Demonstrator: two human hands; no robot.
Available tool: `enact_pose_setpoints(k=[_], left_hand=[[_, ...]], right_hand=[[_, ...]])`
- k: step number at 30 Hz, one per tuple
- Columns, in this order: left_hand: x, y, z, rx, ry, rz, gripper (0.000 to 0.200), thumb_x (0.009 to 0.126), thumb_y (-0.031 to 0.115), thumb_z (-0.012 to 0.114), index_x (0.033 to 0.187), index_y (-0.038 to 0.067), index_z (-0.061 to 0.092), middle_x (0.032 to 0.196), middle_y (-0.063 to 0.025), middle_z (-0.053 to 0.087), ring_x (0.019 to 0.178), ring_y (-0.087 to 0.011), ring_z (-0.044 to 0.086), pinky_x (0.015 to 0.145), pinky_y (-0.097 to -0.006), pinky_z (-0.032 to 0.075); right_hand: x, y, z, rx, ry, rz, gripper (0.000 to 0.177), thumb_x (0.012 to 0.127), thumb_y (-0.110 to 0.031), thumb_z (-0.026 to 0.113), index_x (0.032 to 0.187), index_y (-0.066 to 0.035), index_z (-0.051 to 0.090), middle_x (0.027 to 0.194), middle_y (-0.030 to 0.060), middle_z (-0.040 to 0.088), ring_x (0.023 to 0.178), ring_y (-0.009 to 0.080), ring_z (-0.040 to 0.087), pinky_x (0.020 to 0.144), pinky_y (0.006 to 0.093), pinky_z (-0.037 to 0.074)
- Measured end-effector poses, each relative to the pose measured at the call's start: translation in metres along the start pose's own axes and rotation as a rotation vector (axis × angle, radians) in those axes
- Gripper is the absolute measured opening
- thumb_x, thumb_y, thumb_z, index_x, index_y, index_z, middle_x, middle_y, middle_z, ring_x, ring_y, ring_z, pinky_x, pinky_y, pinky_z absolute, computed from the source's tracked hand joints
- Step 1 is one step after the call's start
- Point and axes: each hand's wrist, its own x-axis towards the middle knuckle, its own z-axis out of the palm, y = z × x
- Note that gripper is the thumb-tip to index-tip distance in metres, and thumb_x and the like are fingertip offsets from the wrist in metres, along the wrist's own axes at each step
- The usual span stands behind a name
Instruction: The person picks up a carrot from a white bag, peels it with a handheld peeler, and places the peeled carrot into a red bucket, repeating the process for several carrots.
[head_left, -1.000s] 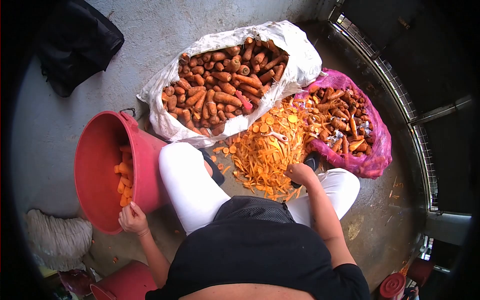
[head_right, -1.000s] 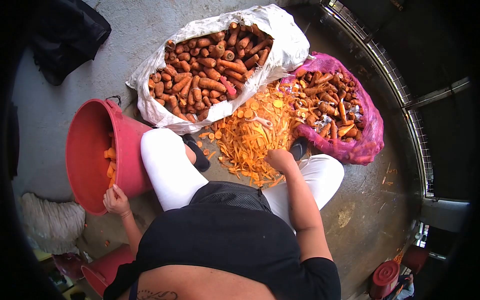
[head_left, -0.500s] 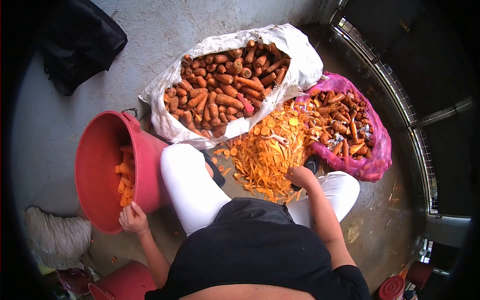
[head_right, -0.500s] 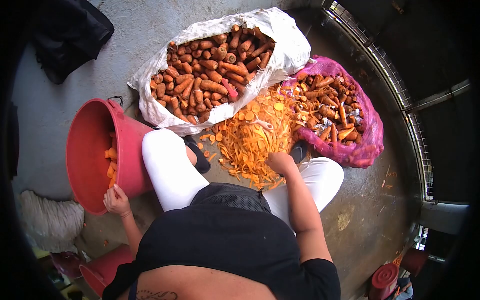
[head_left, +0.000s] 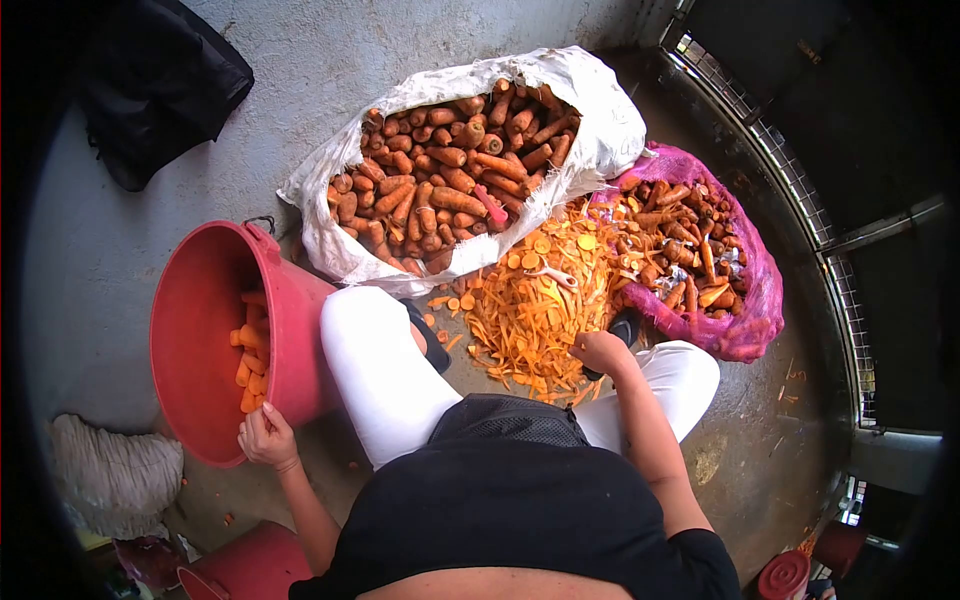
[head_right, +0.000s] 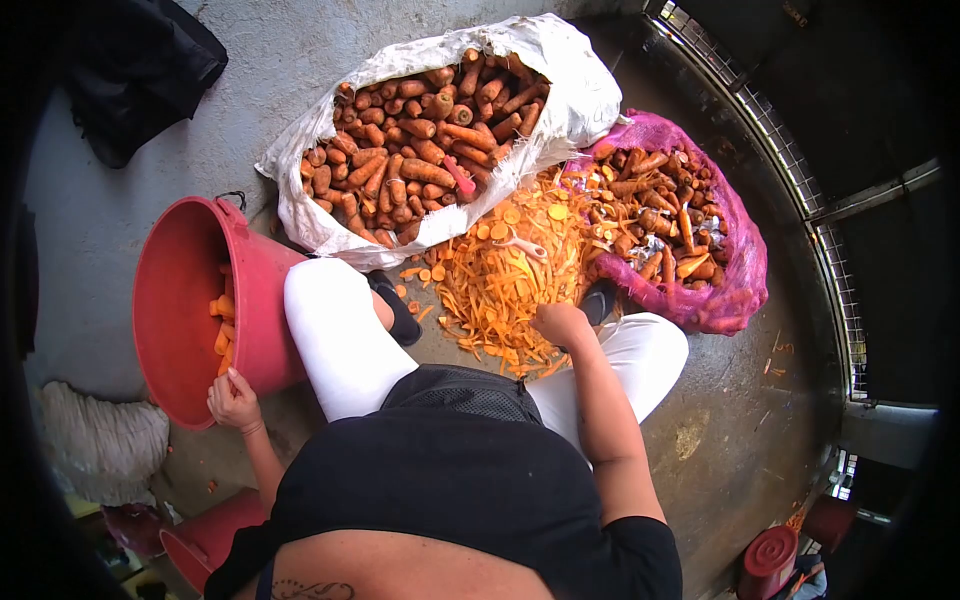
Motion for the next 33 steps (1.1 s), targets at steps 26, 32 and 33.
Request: enact_pose_setpoints(k=[26,32,33], left_hand=[[0.001,0.002,-0.001,-0.008,0.021,0.006,0.027,0.089,0.022,0.058,0.067,0.008,0.057,0.06,-0.0059,0.05,0.056,-0.0249,0.05,0.053,-0.0371,0.037],[-0.001,-0.003,0.0,0.025,-0.004,0.034,0.024,0.089,0.022,0.058,0.07,0.007,0.058,0.061,-0.006,0.052,0.059,-0.0253,0.053,0.054,-0.0374,0.039],[-0.002,-0.004,0.001,0.035,-0.009,0.037,0.023,0.089,0.022,0.058,0.072,0.007,0.059,0.062,-0.0059,0.053,0.06,-0.0254,0.054,0.055,-0.0374,0.04]], right_hand=[[0.004,0.002,0.002,-0.048,-0.054,0.023,0.036,0.088,-0.04,0.054,0.098,-0.008,0.066,0.089,0.0165,0.068,0.088,0.0335,0.064,0.076,0.0422,0.05],[-0.01,-0.028,0.021,0.29,-0.215,-0.065,0.052,0.093,-0.052,0.045,0.101,-0.005,0.065,0.092,0.0161,0.068,0.089,0.0289,0.065,0.079,0.0389,0.05],[-0.013,-0.037,0.028,0.533,-0.333,-0.099,0.056,0.093,-0.055,0.043,0.103,-0.005,0.065,0.093,0.0157,0.068,0.089,0.0278,0.065,0.079,0.0386,0.05]])
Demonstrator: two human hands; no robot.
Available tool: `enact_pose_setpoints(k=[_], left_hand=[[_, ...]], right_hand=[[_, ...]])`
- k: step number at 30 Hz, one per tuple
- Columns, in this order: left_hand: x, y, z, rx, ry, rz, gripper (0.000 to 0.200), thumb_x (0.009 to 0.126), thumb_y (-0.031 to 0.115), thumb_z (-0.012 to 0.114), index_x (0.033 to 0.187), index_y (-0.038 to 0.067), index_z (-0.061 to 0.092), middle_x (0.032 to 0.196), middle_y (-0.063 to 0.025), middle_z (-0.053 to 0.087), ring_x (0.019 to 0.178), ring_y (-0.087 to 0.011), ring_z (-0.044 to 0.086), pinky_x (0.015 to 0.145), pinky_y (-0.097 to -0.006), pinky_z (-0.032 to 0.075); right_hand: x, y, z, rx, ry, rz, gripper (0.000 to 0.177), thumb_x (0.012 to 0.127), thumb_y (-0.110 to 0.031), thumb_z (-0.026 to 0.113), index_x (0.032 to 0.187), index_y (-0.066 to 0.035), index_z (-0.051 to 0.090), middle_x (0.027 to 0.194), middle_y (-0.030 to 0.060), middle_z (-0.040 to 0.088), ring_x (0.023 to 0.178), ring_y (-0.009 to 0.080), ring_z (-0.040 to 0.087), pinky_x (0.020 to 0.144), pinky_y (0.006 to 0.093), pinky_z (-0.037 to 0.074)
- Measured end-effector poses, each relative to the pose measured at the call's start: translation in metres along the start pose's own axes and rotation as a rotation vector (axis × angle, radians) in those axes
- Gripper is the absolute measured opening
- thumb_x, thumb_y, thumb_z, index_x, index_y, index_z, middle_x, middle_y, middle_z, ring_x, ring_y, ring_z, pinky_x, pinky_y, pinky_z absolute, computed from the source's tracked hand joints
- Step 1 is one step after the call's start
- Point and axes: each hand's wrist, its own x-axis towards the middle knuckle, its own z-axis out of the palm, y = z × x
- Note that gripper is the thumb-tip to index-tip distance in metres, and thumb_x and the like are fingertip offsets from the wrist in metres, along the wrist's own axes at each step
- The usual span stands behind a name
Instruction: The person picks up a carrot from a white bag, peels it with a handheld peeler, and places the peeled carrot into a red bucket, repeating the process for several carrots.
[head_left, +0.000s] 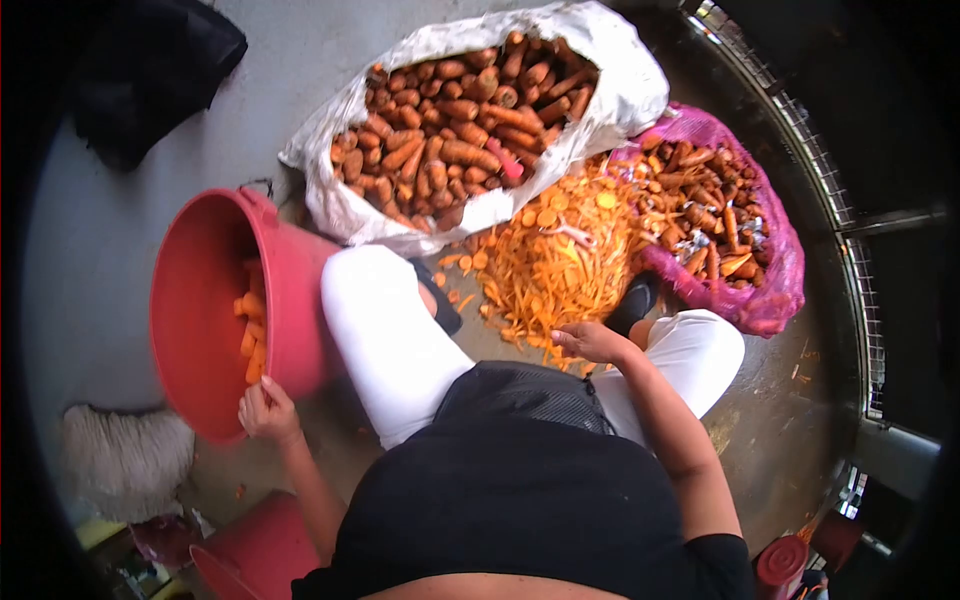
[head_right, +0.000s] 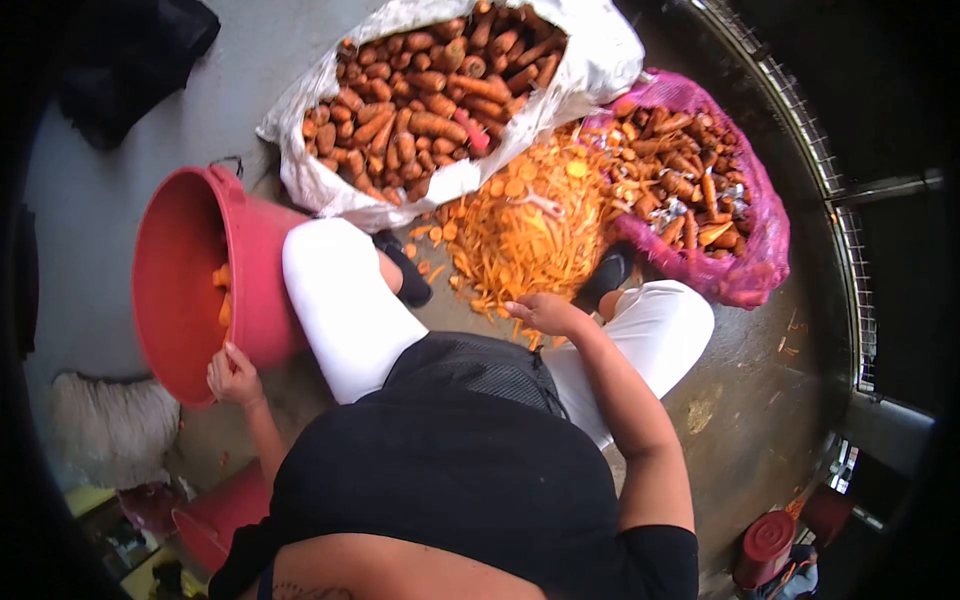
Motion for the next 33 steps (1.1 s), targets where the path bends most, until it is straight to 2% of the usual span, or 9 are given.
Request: enact_pose_setpoints(k=[6,8,11,15,19,21,24,27,33], left_hand=[[0.01,0.02,-0.01,-0.259,0.011,-0.211,0.014,0.089,0.017,0.06,0.09,0.004,0.063,0.085,-0.0095,0.061,0.071,-0.0224,0.059,0.064,-0.0376,0.047],[0.013,0.035,-0.013,-0.504,0.041,-0.363,0.015,0.088,0.011,0.06,0.099,0.001,0.061,0.099,-0.0137,0.06,0.079,-0.0227,0.059,0.075,-0.0382,0.048],[0.022,0.081,-0.022,-0.646,-0.004,-0.161,0.012,0.088,0.009,0.059,0.096,0.0,0.061,0.097,-0.012,0.061,0.083,-0.0251,0.059,0.082,-0.038,0.045],[0.028,0.145,-0.028,-1.009,-0.59,0.118,0.008,0.088,0.008,0.058,0.091,0.001,0.062,0.094,-0.0094,0.063,0.089,-0.0227,0.06,0.086,-0.0342,0.043],[0.01,0.219,-0.02,-1.707,-1.284,-0.447,0.029,0.099,0.026,0.045,0.098,0.002,0.062,0.098,-0.0085,0.063,0.093,-0.0159,0.06,0.087,-0.0296,0.044],[0.007,0.236,-0.017,-1.633,-1.718,-0.647,0.051,0.101,0.044,0.032,0.11,0.001,0.058,0.102,-0.0101,0.063,0.096,-0.0146,0.059,0.087,-0.0274,0.045],[-0.003,0.244,-0.013,-1.548,-2.066,-0.686,0.061,0.099,0.051,0.029,0.114,0.0,0.057,0.103,-0.0094,0.063,0.094,-0.0142,0.06,0.085,-0.0248,0.046],[0.014,0.243,-0.033,-1.611,-2.126,-1.076,0.061,0.098,0.052,0.034,0.114,-0.002,0.058,0.102,-0.0089,0.064,0.091,-0.0136,0.061,0.083,-0.0242,0.048],[0.02,0.242,-0.039,-1.552,-2.054,-0.948,0.056,0.098,0.048,0.039,0.112,-0.002,0.058,0.096,-0.0093,0.065,0.087,-0.0134,0.062,0.079,-0.0248,0.05]], right_hand=[[-0.013,-0.008,0.047,1.219,-0.412,0.089,0.076,0.091,-0.064,0.036,0.12,0.005,0.048,0.113,0.0174,0.06,0.1,0.023,0.061,0.09,0.0316,0.048],[-0.023,-0.021,0.041,1.332,-0.448,0.06,0.075,0.091,-0.064,0.036,0.119,0.004,0.048,0.112,0.0185,0.06,0.1,0.0237,0.061,0.09,0.0324,0.049],[-0.037,-0.038,0.036,1.406,-0.412,0.01,0.076,0.091,-0.065,0.034,0.121,0.003,0.048,0.11,0.0214,0.061,0.099,0.0247,0.062,0.089,0.0332,0.05],[-0.044,-0.044,0.035,1.365,-0.361,-0.041,0.075,0.092,-0.064,0.034,0.123,0.002,0.048,0.11,0.0237,0.061,0.096,0.0253,0.063,0.087,0.0331,0.05],[-0.053,-0.043,0.031,1.296,-0.334,-0.072,0.073,0.093,-0.063,0.035,0.122,0.001,0.049,0.108,0.0239,0.061,0.095,0.0245,0.063,0.086,0.032,0.05],[-0.059,-0.045,0.031,1.314,-0.297,-0.053,0.072,0.092,-0.063,0.035,0.122,0.001,0.05,0.105,0.0231,0.062,0.093,0.024,0.064,0.082,0.0317,0.052],[-0.066,-0.045,0.029,1.322,-0.265,-0.031,0.071,0.093,-0.062,0.036,0.12,0.001,0.05,0.103,0.0233,0.062,0.091,0.0242,0.064,0.079,0.0317,0.053],[-0.074,-0.05,0.029,1.407,-0.256,-0.024,0.069,0.093,-0.061,0.037,0.12,0.001,0.05,0.103,0.0232,0.062,0.09,0.0237,0.064,0.079,0.0312,0.053],[-0.081,-0.062,0.023,1.33,-0.224,-0.054,0.063,0.094,-0.057,0.039,0.117,0.001,0.053,0.1,0.022,0.062,0.087,0.0231,0.065,0.077,0.0311,0.054]])
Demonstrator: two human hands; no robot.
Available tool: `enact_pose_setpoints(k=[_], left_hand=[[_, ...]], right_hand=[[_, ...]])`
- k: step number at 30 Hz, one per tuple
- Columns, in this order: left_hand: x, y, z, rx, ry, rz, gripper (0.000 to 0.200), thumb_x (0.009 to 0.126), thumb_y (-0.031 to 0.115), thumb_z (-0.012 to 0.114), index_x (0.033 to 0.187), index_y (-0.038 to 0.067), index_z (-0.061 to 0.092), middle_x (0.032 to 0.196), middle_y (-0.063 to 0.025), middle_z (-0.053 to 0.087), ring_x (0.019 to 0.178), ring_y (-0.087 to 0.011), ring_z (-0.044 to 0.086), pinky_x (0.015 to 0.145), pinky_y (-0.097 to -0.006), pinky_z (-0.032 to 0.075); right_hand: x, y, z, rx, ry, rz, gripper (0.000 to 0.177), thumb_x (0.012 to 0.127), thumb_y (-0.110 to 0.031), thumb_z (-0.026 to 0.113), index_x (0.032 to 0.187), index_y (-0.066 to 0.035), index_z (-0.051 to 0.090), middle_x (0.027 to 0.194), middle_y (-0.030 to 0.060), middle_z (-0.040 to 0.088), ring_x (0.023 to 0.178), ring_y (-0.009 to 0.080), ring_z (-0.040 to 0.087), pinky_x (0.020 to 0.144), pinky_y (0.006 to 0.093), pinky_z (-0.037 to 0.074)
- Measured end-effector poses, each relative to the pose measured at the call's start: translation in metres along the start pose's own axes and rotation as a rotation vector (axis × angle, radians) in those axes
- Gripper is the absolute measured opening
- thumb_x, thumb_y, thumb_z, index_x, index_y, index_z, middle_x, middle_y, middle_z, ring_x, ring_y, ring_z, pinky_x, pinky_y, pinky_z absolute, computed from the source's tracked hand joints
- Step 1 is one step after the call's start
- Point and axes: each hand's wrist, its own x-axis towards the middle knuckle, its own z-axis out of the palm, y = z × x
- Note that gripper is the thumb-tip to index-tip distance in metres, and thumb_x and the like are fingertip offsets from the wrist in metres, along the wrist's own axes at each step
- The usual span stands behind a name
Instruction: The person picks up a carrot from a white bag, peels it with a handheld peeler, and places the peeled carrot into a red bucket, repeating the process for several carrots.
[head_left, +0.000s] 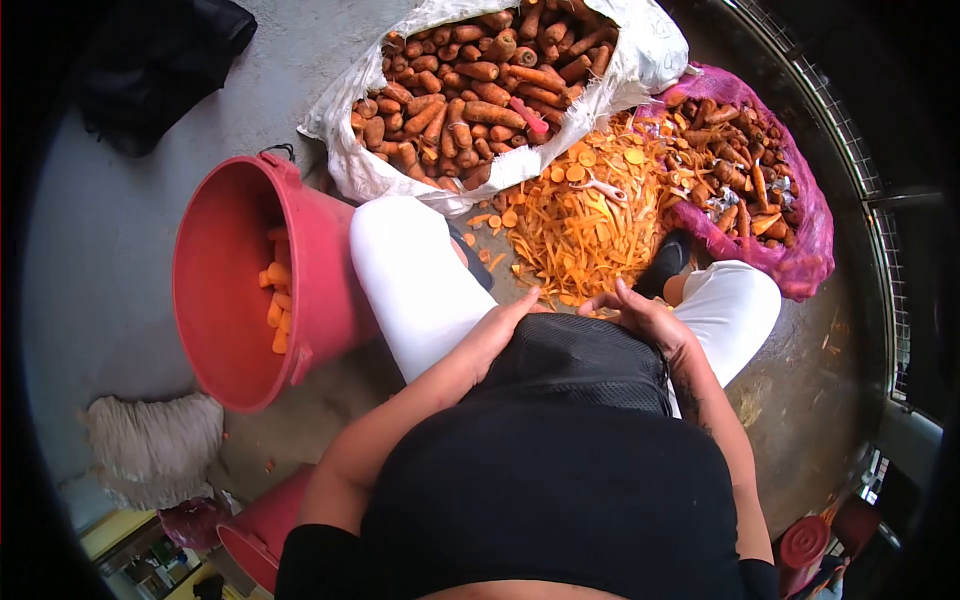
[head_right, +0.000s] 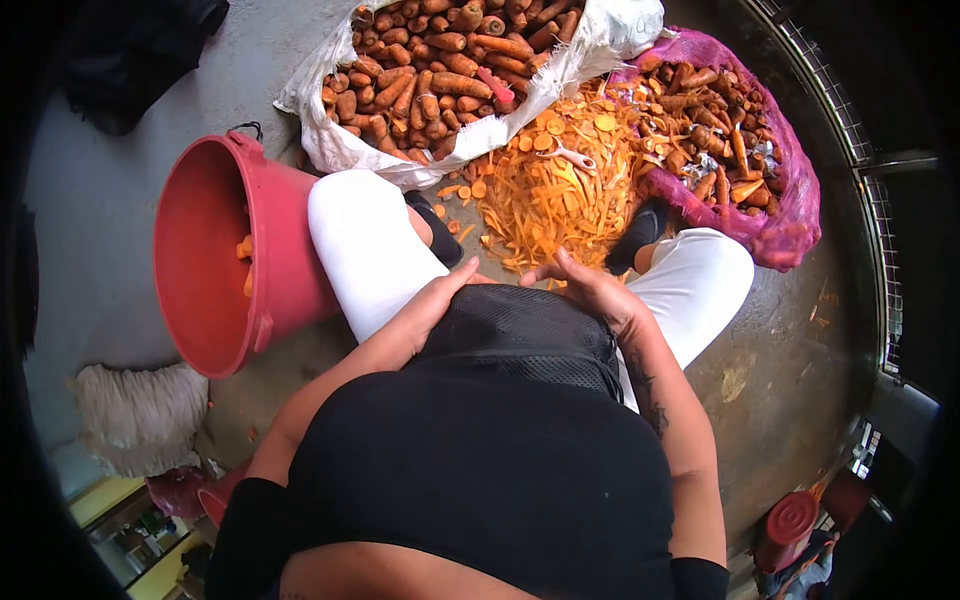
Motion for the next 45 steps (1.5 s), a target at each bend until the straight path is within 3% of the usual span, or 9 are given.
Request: enact_pose_setpoints(k=[15,21,24,27,29,31,35,37,45], left_hand=[[0.008,-0.021,-0.014,-0.079,-0.051,0.062,0.048,0.1,0.04,0.038,0.112,-0.002,0.057,0.101,-0.0093,0.065,0.088,-0.0134,0.062,0.083,-0.0255,0.049],[0.006,-0.018,-0.014,0.106,-0.004,0.129,0.048,0.1,0.039,0.037,0.113,-0.001,0.059,0.101,-0.008,0.064,0.093,-0.0126,0.06,0.086,-0.0252,0.046],[0.003,-0.015,-0.013,0.17,0.025,0.17,0.047,0.1,0.04,0.039,0.111,-0.001,0.061,0.098,-0.0078,0.065,0.089,-0.0119,0.06,0.083,-0.0236,0.046],[0.002,-0.018,-0.018,0.146,-0.01,0.162,0.049,0.1,0.04,0.037,0.113,-0.001,0.061,0.101,-0.0084,0.065,0.093,-0.0129,0.06,0.086,-0.0246,0.045],[0.01,-0.022,-0.023,0.069,-0.081,0.125,0.051,0.1,0.041,0.036,0.114,-0.001,0.061,0.104,-0.0092,0.065,0.096,-0.015,0.061,0.09,-0.0256,0.044],[0.013,-0.02,-0.018,0.085,-0.095,0.125,0.051,0.1,0.041,0.036,0.114,-0.001,0.062,0.104,-0.0093,0.065,0.096,-0.0157,0.061,0.091,-0.0255,0.044],[0.012,-0.018,-0.019,0.143,-0.095,0.157,0.052,0.1,0.041,0.037,0.114,-0.002,0.062,0.106,-0.0105,0.065,0.098,-0.0167,0.061,0.092,-0.0255,0.044],[0.01,-0.02,-0.023,0.154,-0.085,0.167,0.052,0.099,0.042,0.037,0.115,-0.002,0.062,0.106,-0.0107,0.066,0.098,-0.0169,0.061,0.092,-0.0259,0.044],[0.017,-0.022,-0.026,-0.114,-0.103,0.088,0.049,0.098,0.042,0.043,0.117,-0.001,0.058,0.105,-0.0124,0.064,0.095,-0.0172,0.062,0.086,-0.0278,0.049]], right_hand=[[0.01,0.028,-0.018,0.079,0.031,-0.034,0.058,0.094,-0.053,0.044,0.118,0.0,0.055,0.098,0.0224,0.064,0.084,0.0224,0.066,0.074,0.0299,0.054],[0.009,0.025,-0.025,-0.199,0.11,-0.078,0.051,0.097,-0.047,0.042,0.118,-0.002,0.056,0.102,0.0149,0.065,0.09,0.0185,0.063,0.084,0.0283,0.049],[-0.003,0.02,-0.004,-0.613,0.506,-0.576,0.051,0.098,-0.045,0.038,0.118,-0.001,0.055,0.106,0.0123,0.063,0.103,0.0181,0.057,0.091,0.0318,0.043],[-0.056,-0.01,0.085,-0.352,0.515,-1.191,0.049,0.094,-0.041,0.045,0.114,0.003,0.056,0.12,0.0139,0.056,0.107,0.0182,0.055,0.099,0.0326,0.039],[-0.137,0.004,0.082,-0.782,0.911,-1.633,0.057,0.092,-0.043,0.048,0.124,0.005,0.048,0.124,0.0168,0.054,0.11,0.021,0.054,0.1,0.0353,0.041],[-0.17,0.007,0.049,-0.412,0.433,-2.296,0.056,0.093,-0.039,0.046,0.128,0.005,0.042,0.128,0.0186,0.049,0.116,0.0246,0.048,0.102,0.0383,0.038],[-0.15,-0.02,0.179,-1.159,0.151,-2.46,0.047,0.1,-0.02,0.033,0.139,0.003,0.024,0.146,0.0228,0.025,0.138,0.0357,0.022,0.116,0.0473,0.017],[-0.151,-0.014,0.182,-1.343,0.552,-2.523,0.045,0.099,-0.025,0.038,0.135,0.002,0.036,0.141,0.0179,0.038,0.133,0.0308,0.032,0.115,0.0454,0.022],[-0.185,-0.009,0.18,-1.646,0.732,-2.541,0.048,0.097,-0.031,0.044,0.133,0.0,0.042,0.139,0.0129,0.044,0.131,0.0255,0.038,0.114,0.0424,0.025]])
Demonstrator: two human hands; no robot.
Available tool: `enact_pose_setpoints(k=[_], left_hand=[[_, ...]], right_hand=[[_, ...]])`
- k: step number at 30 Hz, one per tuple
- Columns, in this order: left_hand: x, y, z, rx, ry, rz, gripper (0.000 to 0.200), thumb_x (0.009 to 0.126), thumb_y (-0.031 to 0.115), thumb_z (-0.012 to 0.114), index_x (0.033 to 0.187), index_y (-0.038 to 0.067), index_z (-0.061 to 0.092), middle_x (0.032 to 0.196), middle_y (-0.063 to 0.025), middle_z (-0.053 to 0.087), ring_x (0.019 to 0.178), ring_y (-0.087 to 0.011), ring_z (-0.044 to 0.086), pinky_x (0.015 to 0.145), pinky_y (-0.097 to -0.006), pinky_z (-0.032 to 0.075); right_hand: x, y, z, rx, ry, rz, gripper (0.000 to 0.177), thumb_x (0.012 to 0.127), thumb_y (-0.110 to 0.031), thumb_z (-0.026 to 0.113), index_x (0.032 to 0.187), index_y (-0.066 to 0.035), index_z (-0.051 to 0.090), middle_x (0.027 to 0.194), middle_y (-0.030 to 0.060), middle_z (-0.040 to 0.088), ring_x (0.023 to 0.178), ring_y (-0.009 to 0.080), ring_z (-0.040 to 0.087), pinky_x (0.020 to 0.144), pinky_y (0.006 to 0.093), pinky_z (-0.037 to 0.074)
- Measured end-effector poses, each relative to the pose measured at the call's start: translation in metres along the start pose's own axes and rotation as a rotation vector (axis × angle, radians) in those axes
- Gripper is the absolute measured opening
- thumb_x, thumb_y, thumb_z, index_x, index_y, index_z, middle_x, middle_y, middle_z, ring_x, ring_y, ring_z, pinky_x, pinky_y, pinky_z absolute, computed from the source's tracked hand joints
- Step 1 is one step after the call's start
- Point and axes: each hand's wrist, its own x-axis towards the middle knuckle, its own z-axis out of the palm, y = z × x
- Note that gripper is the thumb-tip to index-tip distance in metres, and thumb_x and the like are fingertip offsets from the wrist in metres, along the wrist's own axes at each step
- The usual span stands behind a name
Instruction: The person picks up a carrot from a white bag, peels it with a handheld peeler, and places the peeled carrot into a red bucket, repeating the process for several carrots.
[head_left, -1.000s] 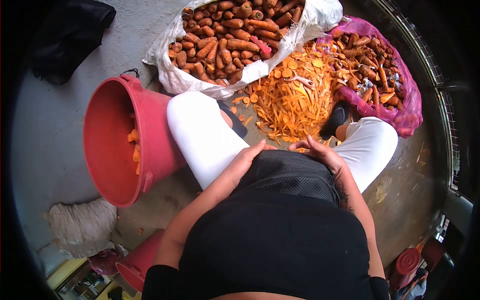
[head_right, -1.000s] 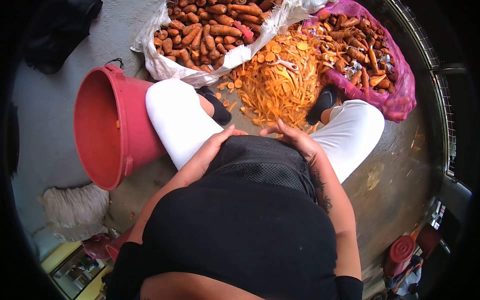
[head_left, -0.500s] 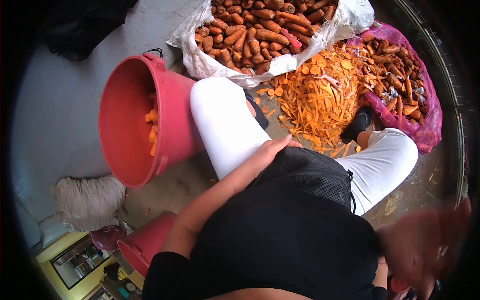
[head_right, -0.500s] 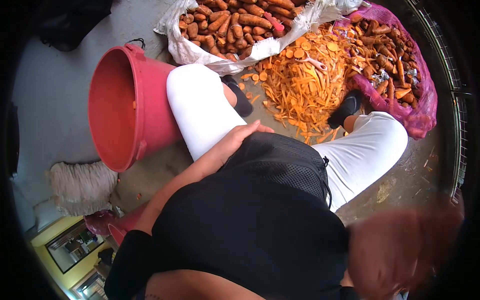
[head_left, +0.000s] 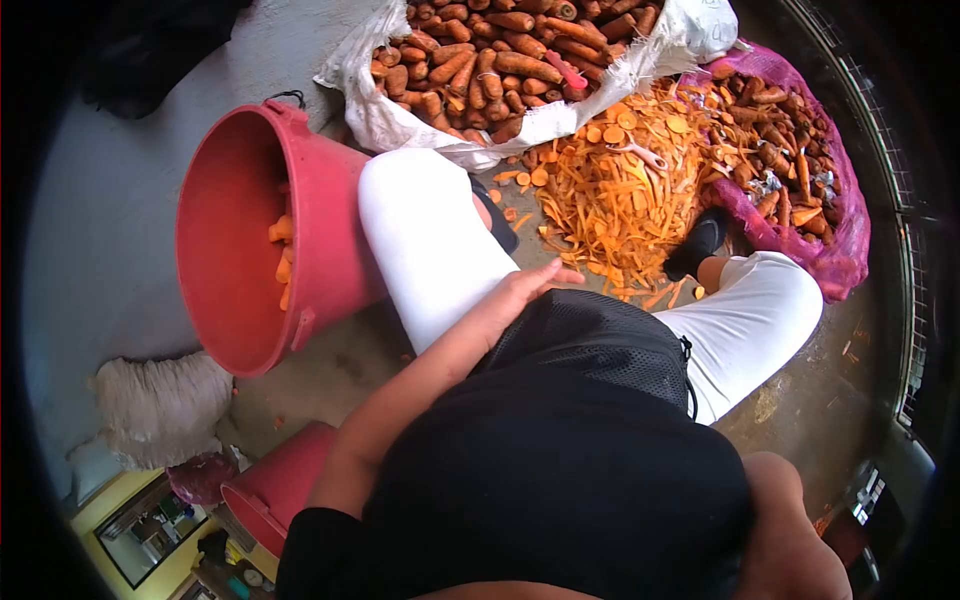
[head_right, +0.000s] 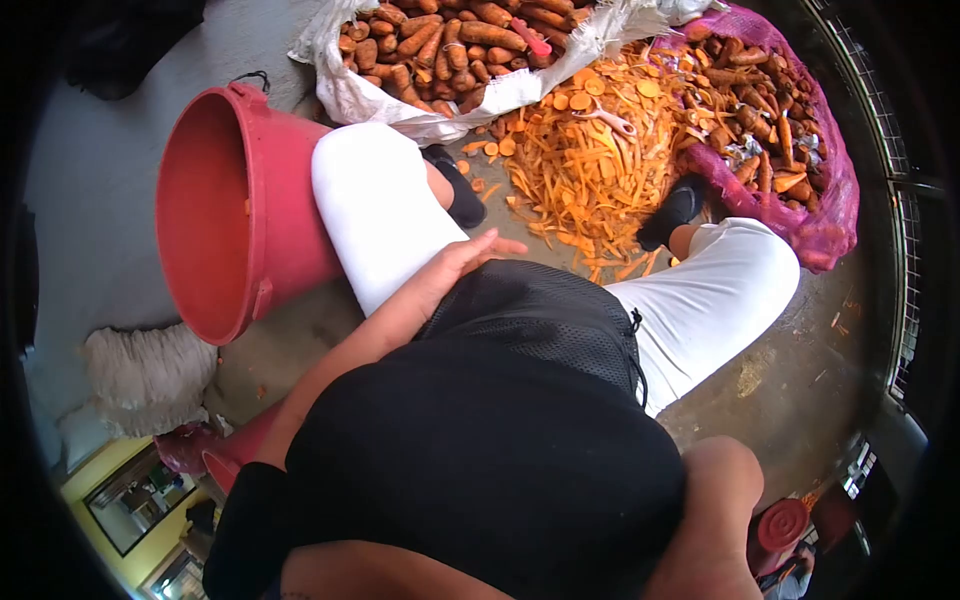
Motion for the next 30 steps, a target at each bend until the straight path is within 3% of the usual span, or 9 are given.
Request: enact_pose_setpoints(k=[5,10,13,15,19,23,25,27,30], left_hand=[[0.018,0.034,-0.018,-0.008,0.051,0.085,0.048,0.097,0.04,0.045,0.121,-0.001,0.053,0.109,-0.0165,0.063,0.096,-0.0217,0.063,0.086,-0.0331,0.052],[0.046,0.114,-0.062,0.009,0.206,0.292,0.042,0.097,0.036,0.046,0.118,0.001,0.055,0.104,-0.0144,0.065,0.091,-0.0195,0.064,0.082,-0.0326,0.052],[0.069,0.16,-0.088,0.051,0.327,0.381,0.037,0.097,0.033,0.045,0.115,0.002,0.056,0.102,-0.0128,0.065,0.09,-0.0189,0.062,0.082,-0.0326,0.05],[0.086,0.181,-0.102,0.007,0.351,0.395,0.037,0.096,0.032,0.048,0.116,0.001,0.055,0.105,-0.0128,0.064,0.089,-0.019,0.062,0.082,-0.0321,0.052],[0.125,0.202,-0.125,0.055,0.377,0.359,0.038,0.096,0.033,0.048,0.116,0.002,0.056,0.104,-0.0118,0.065,0.089,-0.0182,0.063,0.079,-0.0317,0.052],[0.123,0.219,-0.1,0.334,0.418,0.438,0.035,0.096,0.034,0.048,0.111,0.005,0.061,0.095,-0.0058,0.065,0.081,-0.0117,0.06,0.071,-0.0249,0.048],[0.131,0.221,-0.112,0.473,0.466,0.469,0.035,0.096,0.034,0.049,0.109,0.004,0.061,0.093,-0.0048,0.065,0.079,-0.011,0.059,0.07,-0.0237,0.046],[0.139,0.218,-0.134,0.828,0.622,0.496,0.035,0.094,0.034,0.052,0.103,0.002,0.062,0.08,-0.0067,0.065,0.072,-0.0131,0.06,0.066,-0.0258,0.045],[0.127,0.217,-0.133,0.962,0.721,0.474,0.035,0.092,0.037,0.053,0.1,0.005,0.062,0.077,-0.0107,0.065,0.074,-0.0222,0.064,0.068,-0.0322,0.047]], right_hand=[[-0.002,0.005,0.024,-0.055,0.082,-0.033,0.049,0.097,-0.034,0.045,0.136,-0.006,0.04,0.141,0.0088,0.042,0.133,0.0227,0.035,0.114,0.0421,0.026],[-0.03,0.042,0.097,0.046,0.518,0.072,0.051,0.098,-0.043,0.039,0.144,-0.022,0.03,0.153,0.0051,0.022,0.136,0.0231,0.032,0.114,0.0421,0.025],[-0.123,0.086,0.102,0.011,0.069,0.62,0.041,0.086,-0.011,0.055,0.125,-0.005,0.045,0.128,0.0117,0.047,0.123,0.0242,0.045,0.105,0.0361,0.032],[-0.174,0.107,0.138,-0.005,-0.336,0.681,0.042,0.077,0.004,0.064,0.117,0.001,0.052,0.121,0.0167,0.056,0.12,0.0273,0.051,0.103,0.0392,0.034],[-0.299,0.142,0.192,0.095,-0.795,1.27,0.021,0.085,-0.008,0.06,0.105,-0.002,0.063,0.103,0.0179,0.065,0.099,0.0318,0.062,0.088,0.0377,0.047],[-0.385,0.163,0.238,0.061,-1.389,1.249,0.022,0.084,-0.021,0.061,0.096,-0.003,0.063,0.093,0.0183,0.066,0.087,0.0382,0.062,0.076,0.0442,0.049],[-0.436,0.167,0.252,-0.007,-1.451,1.135,0.024,0.084,-0.024,0.06,0.093,-0.003,0.063,0.088,0.0192,0.065,0.083,0.038,0.062,0.074,0.0457,0.049],[-0.498,0.17,0.26,-0.093,-1.7,0.831,0.031,0.086,-0.024,0.056,0.108,-0.003,0.059,0.101,0.0208,0.062,0.096,0.0375,0.058,0.082,0.0448,0.047],[-0.488,0.159,0.281,-0.232,-1.763,0.915,0.037,0.086,-0.021,0.054,0.119,-0.003,0.051,0.113,0.0204,0.054,0.109,0.0359,0.05,0.088,0.0453,0.043]])
